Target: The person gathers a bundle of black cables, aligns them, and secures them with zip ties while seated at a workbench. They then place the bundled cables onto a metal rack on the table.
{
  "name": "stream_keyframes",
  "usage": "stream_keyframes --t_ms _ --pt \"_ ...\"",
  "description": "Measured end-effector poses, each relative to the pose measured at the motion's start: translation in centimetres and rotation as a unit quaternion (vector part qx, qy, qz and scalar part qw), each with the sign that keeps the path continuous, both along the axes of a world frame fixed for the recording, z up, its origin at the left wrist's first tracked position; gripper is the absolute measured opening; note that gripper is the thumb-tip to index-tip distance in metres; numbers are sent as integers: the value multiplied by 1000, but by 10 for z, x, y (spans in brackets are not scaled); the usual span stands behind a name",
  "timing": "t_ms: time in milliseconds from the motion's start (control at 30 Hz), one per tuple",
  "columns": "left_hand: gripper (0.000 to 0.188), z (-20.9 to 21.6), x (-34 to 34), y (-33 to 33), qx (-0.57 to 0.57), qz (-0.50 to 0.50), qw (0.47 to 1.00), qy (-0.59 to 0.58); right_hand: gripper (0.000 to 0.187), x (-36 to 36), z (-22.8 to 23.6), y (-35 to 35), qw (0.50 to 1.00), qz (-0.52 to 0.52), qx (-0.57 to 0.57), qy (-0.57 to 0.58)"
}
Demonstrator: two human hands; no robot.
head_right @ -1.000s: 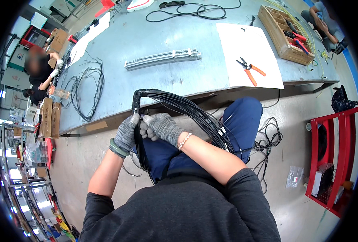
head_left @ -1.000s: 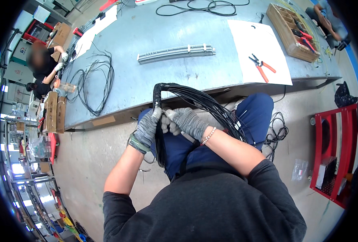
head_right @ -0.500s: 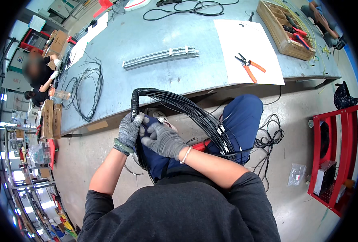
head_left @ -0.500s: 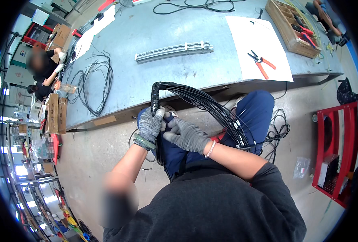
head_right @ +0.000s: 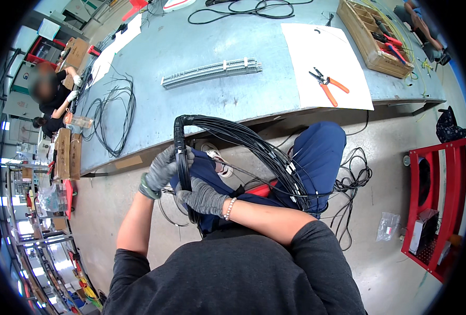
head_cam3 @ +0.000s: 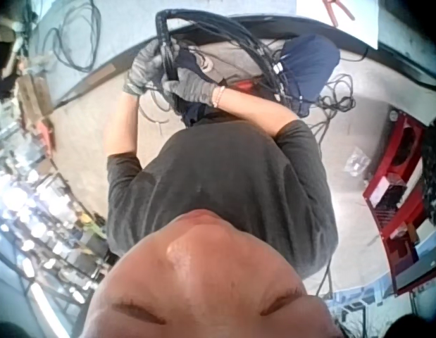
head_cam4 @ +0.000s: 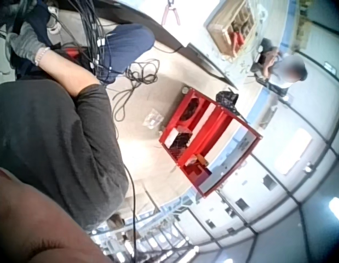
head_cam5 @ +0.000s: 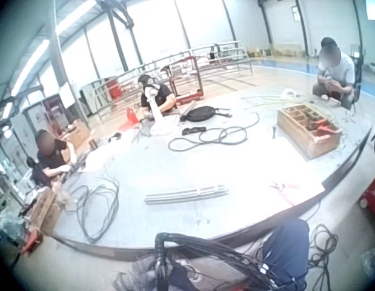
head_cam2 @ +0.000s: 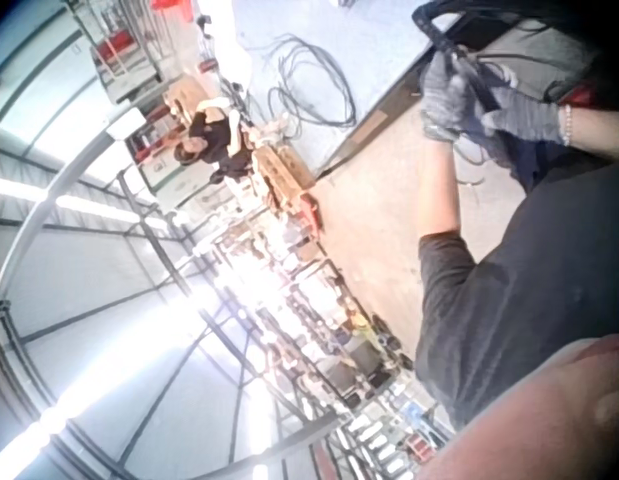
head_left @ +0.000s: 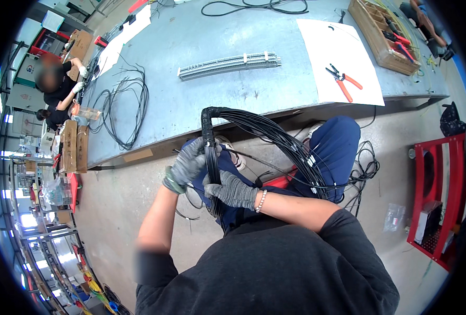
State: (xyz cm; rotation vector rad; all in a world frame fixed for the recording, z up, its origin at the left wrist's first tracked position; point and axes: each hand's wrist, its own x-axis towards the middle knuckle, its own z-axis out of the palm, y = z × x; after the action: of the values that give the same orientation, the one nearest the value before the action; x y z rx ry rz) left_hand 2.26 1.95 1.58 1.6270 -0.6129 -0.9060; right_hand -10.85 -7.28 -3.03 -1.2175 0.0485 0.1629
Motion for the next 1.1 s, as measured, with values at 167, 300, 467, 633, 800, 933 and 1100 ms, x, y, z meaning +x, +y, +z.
stream_keyframes --t_ms 167,300,467,633,800,933,1100 --pt "22 -18 -5 -3 -7 42 992 -122 18 9 39 -24 994 -77 -72 40" --pt "18 -17 -4 2 35 10 924 -381 17 11 53 -31 991 -84 -92 54" --pt "14 36 -9 6 166 -41 825 -539 39 12 13 -24 964 -143 -222 20" --pt "25 57 -15 23 97 33 994 -37 32 13 27 -31 985 -125 -120 1" --pt "22 26 7 116 198 34 966 -165 27 10 32 -49 991 -114 44 57" --pt "29 -7 59 331 509 347 741 -266 28 6 45 -49 992 -113 -11 46" --pt "40 133 -5 659 685 565 421 -185 25 15 38 -45 993 -107 49 29"
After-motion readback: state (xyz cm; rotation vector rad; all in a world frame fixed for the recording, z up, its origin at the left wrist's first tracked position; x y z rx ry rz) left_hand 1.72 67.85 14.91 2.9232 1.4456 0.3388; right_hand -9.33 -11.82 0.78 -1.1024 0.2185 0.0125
